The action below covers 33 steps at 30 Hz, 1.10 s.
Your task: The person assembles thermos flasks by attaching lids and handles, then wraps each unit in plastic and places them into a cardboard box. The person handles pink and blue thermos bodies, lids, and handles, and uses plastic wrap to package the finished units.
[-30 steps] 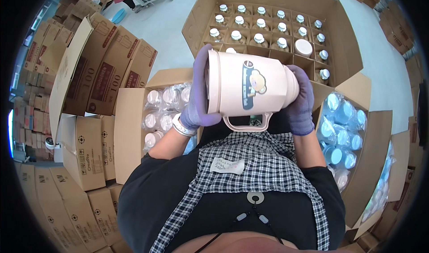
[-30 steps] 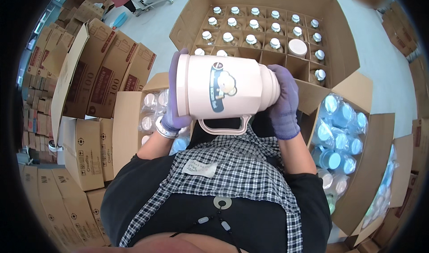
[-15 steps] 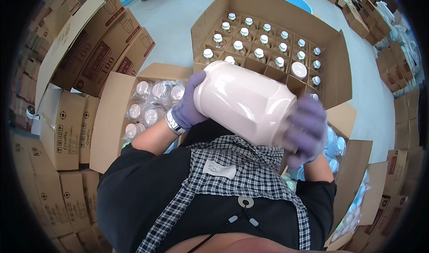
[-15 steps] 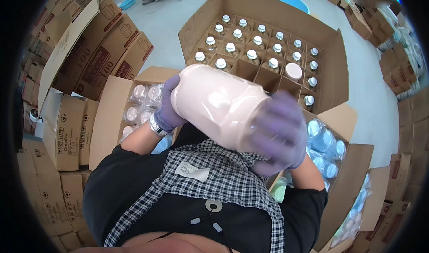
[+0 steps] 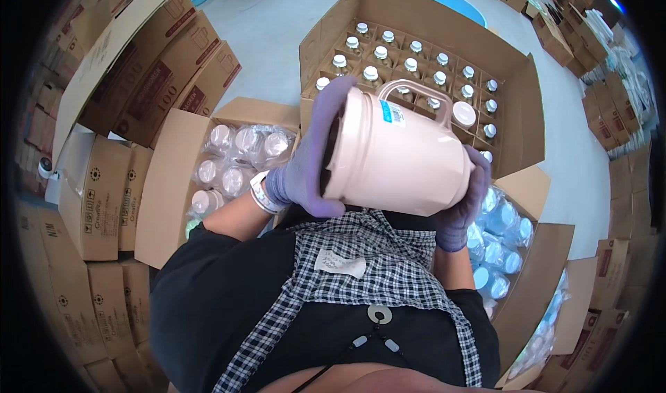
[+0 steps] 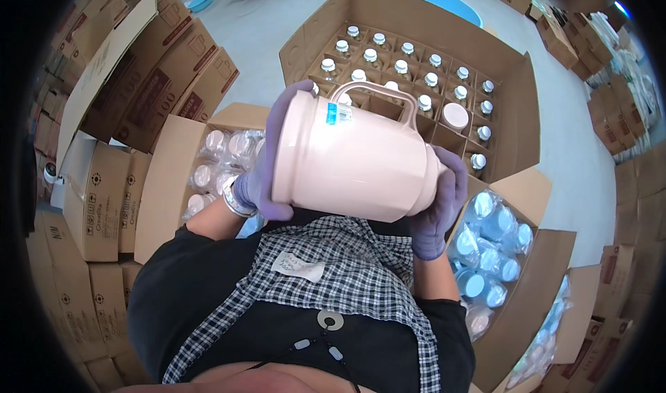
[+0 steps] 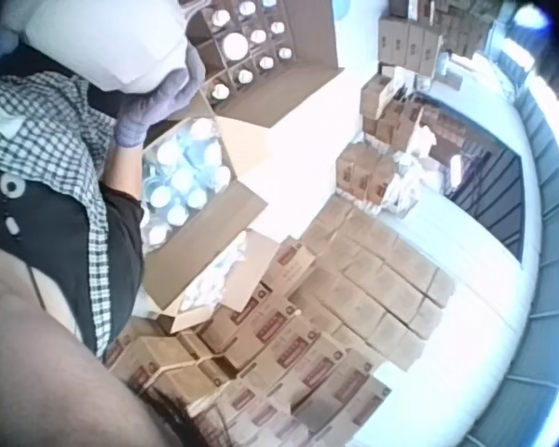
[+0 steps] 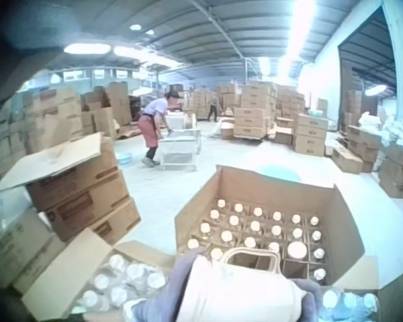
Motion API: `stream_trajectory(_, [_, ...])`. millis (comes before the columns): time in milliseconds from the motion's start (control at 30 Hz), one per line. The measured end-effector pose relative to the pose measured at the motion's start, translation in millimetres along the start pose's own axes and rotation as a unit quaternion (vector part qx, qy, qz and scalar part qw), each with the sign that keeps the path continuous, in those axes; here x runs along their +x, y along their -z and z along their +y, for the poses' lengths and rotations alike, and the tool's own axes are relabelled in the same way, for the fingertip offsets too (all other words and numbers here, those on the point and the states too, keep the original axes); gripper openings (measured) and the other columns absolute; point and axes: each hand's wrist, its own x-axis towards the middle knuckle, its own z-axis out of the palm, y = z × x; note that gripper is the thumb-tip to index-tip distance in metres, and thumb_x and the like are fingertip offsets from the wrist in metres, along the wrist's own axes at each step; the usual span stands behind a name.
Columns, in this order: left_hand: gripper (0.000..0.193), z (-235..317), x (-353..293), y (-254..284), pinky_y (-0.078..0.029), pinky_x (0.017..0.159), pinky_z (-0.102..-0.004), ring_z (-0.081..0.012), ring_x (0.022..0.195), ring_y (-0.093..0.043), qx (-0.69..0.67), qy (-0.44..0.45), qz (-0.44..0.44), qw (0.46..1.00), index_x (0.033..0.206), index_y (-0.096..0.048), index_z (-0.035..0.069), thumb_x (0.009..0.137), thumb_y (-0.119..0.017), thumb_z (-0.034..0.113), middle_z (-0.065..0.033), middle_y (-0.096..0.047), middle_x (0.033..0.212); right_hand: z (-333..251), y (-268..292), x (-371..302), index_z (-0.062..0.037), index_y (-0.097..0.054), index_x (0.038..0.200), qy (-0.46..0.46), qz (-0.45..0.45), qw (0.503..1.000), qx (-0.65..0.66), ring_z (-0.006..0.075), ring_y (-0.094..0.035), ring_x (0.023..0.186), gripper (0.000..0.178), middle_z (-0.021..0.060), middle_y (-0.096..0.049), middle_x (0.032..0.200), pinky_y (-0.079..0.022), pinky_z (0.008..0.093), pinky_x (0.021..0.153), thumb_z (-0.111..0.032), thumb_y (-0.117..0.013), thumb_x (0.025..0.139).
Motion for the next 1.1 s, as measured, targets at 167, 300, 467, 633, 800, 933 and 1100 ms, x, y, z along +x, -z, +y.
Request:
stream_trajectory(167, [0.138,-4.6,-10.8,0.5,-0.028,0.123,-0.0448,-0.0291,0.154,-0.028,-0.350,0.182,0.051,0.918,0.164,-0.012,0.003,0.066,-0.082,0.069,-0.0170,-0.019,0.168,-54.2,-4.1,17.3,-0.0004,-0.061,0.106,0.357,-0.091,0.915,-0.163,0.0347,-0.063,0.110,0.041,0.0217,-0.063,0.117,-0.049,0.0465,0.099,-0.040,-0.061,0.094])
stream_trajectory(300, [0.144,7.6,2.4,7.5,-0.033,0.120,-0.0496,-0.0362,0.150,-0.034,0.010,-0.028,0.020,0.999,0.162,-0.020,0.007,0.051,-0.086,0.068,-0.0215,-0.020,0.166,-42.3,-2.0,31.5,0.0021,-0.062,0.116,0.154,-0.049,0.977,-0.137,0.0318,-0.063,0.110,0.037,0.0202,-0.064,0.119,-0.051,0.0402,0.096,-0.030,-0.057,0.099])
stream_trajectory(467, [0.146,20.8,19.3,22.7,-0.028,0.119,-0.0546,-0.0445,0.147,-0.031,0.248,-0.129,-0.087,0.956,0.158,-0.029,0.003,0.040,-0.093,0.059,-0.0290,-0.025,0.159,31.2,11.2,14.1,0.0022,-0.054,0.139,-0.081,-0.113,0.982,0.129,0.0245,-0.059,0.126,0.039,0.0165,-0.061,0.136,-0.047,0.0374,0.110,-0.018,-0.051,0.106])
stream_trajectory(633, [0.132,-1.9,15.1,15.8,-0.030,0.121,-0.0466,-0.0350,0.145,-0.039,-0.160,0.143,0.108,0.971,0.162,-0.019,0.000,0.064,-0.079,0.065,-0.0231,-0.032,0.159,2.4,-11.8,7.0,0.0023,-0.051,0.140,0.031,-0.038,0.999,0.009,0.0306,-0.056,0.129,0.087,0.0203,-0.056,0.138,-0.046,0.0429,0.111,-0.061,-0.073,0.086])
stream_trajectory(800, [0.126,-1.5,14.1,23.1,-0.026,0.122,-0.0500,-0.0387,0.148,-0.033,0.208,-0.066,0.010,0.976,0.161,-0.023,0.000,0.066,-0.075,0.063,-0.0260,-0.032,0.159,40.3,-6.9,17.2,0.0071,-0.058,0.125,0.165,-0.066,0.958,-0.225,0.0255,-0.060,0.117,0.039,0.0186,-0.060,0.131,-0.051,0.0393,0.100,-0.024,-0.047,0.106])
stream_trajectory(933, [0.101,-7.3,18.9,15.6,-0.026,0.122,-0.0515,-0.0414,0.149,-0.032,0.191,-0.061,0.008,0.980,0.156,-0.036,0.005,0.076,-0.078,0.049,-0.0245,-0.032,0.160,63.9,-1.1,10.5,0.0001,-0.062,0.122,-0.076,-0.036,0.993,0.088,0.0188,-0.065,0.112,0.033,0.0109,-0.068,0.120,-0.053,0.0370,0.098,-0.025,-0.045,0.108])
stream_trajectory(1100, [0.035,-7.6,29.0,26.0,-0.042,0.112,-0.0484,-0.0404,0.131,-0.055,0.245,-0.156,-0.019,0.957,0.120,-0.072,0.012,0.095,-0.072,0.037,-0.0176,-0.058,0.142,89.7,26.6,-5.5,-0.0008,-0.062,0.123,-0.087,-0.031,0.994,0.053,0.0176,-0.067,0.109,0.031,0.0091,-0.070,0.118,-0.055,0.0349,0.095,-0.021,-0.044,0.109])
